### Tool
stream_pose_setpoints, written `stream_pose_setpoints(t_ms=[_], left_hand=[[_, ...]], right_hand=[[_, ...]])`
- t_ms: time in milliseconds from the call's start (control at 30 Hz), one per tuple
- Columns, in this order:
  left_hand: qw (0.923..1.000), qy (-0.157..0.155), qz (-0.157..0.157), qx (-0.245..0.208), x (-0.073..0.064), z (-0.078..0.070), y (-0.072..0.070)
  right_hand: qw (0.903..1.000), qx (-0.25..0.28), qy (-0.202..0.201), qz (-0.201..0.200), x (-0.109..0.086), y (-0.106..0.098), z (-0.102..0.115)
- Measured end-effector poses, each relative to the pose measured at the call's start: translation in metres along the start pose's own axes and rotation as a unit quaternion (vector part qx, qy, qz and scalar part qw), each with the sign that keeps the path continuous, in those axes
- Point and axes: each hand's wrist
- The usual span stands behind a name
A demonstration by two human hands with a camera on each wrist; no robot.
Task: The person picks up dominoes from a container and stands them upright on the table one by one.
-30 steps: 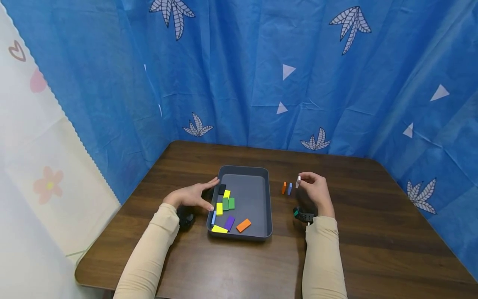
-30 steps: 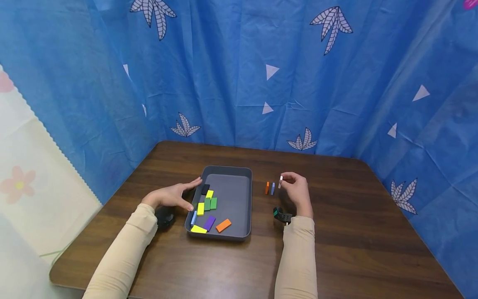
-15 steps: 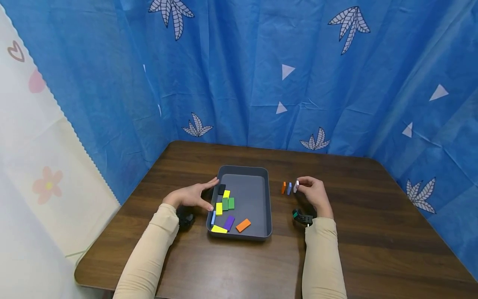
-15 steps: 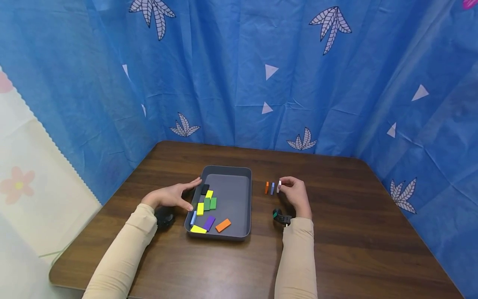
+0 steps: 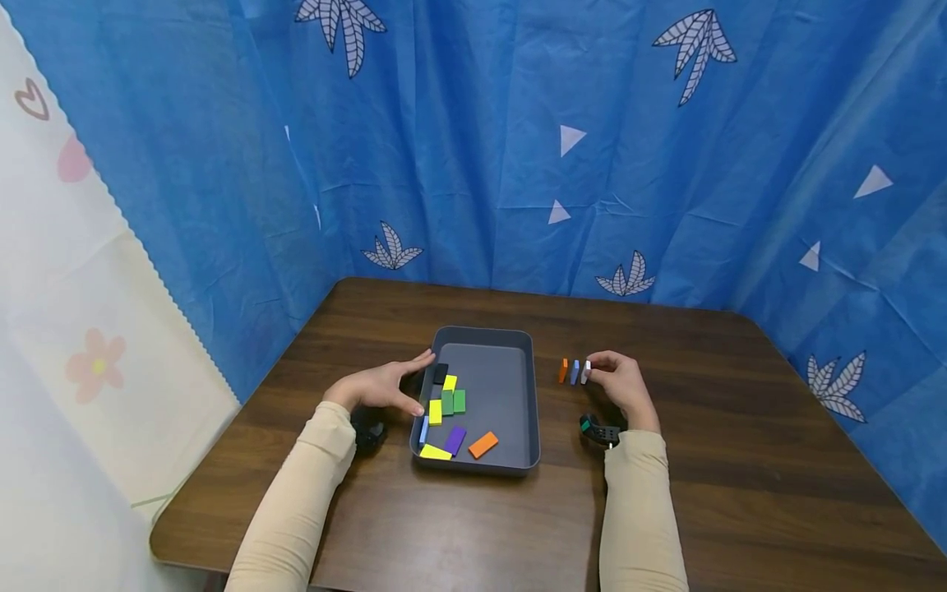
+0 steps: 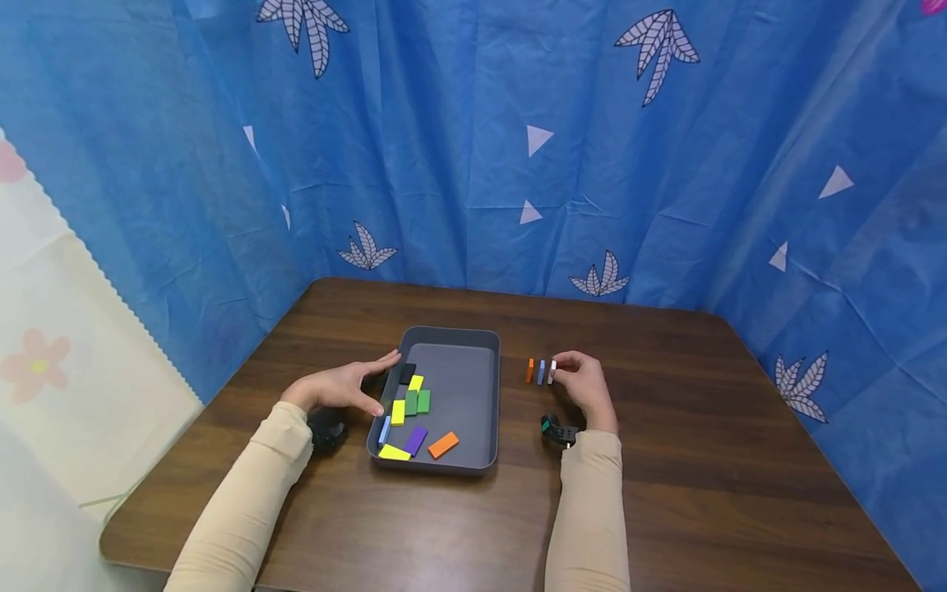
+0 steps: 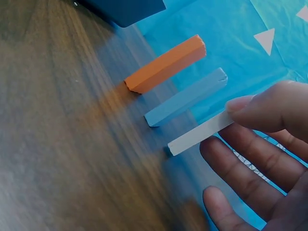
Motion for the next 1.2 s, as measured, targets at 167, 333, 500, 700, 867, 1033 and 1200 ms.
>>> stream_pose_setpoints(t_ms=[167, 333, 500, 700, 867, 1033, 1200], left_hand=[[1.0000, 0.003, 0.000, 0.003, 0.000, 0.000, -0.001], [1.0000, -0.002, 0.003, -0.002, 0.000, 0.001, 0.000], [1.0000, -0.005, 0.000, -0.003, 0.000, 0.002, 0.000], [1.0000, 0.002, 0.000, -0.005, 0.000, 0.002, 0.000], [1.0000, 0.000, 0.001, -0.010, -0.001, 0.000, -0.002], [0.9999, 0.007, 0.001, -0.009, -0.002, -0.001, -0.002], [0.9999, 0.011, 0.002, -0.004, -0.003, -0.003, -0.002]], right_hand=[[0.9999, 0.002, 0.007, 0.007, -0.001, 0.003, -0.001], [0.9999, 0.007, 0.006, 0.009, -0.002, 0.004, -0.001], [0.9998, 0.010, -0.001, 0.014, -0.002, 0.005, 0.001], [0.9997, 0.015, 0.005, 0.019, -0.002, 0.004, 0.002], [0.9995, 0.018, 0.008, 0.025, -0.001, 0.003, 0.002], [0.9995, 0.014, -0.003, 0.029, -0.003, -0.001, 0.004], [0.9990, -0.006, -0.044, 0.005, -0.005, -0.012, 0.015]])
Point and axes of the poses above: each hand's wrist, its own x-axis towards the middle knuckle, its own y-axis out of the palm, z = x × y, and after that the axes turned 6 degrees about x, right-handed
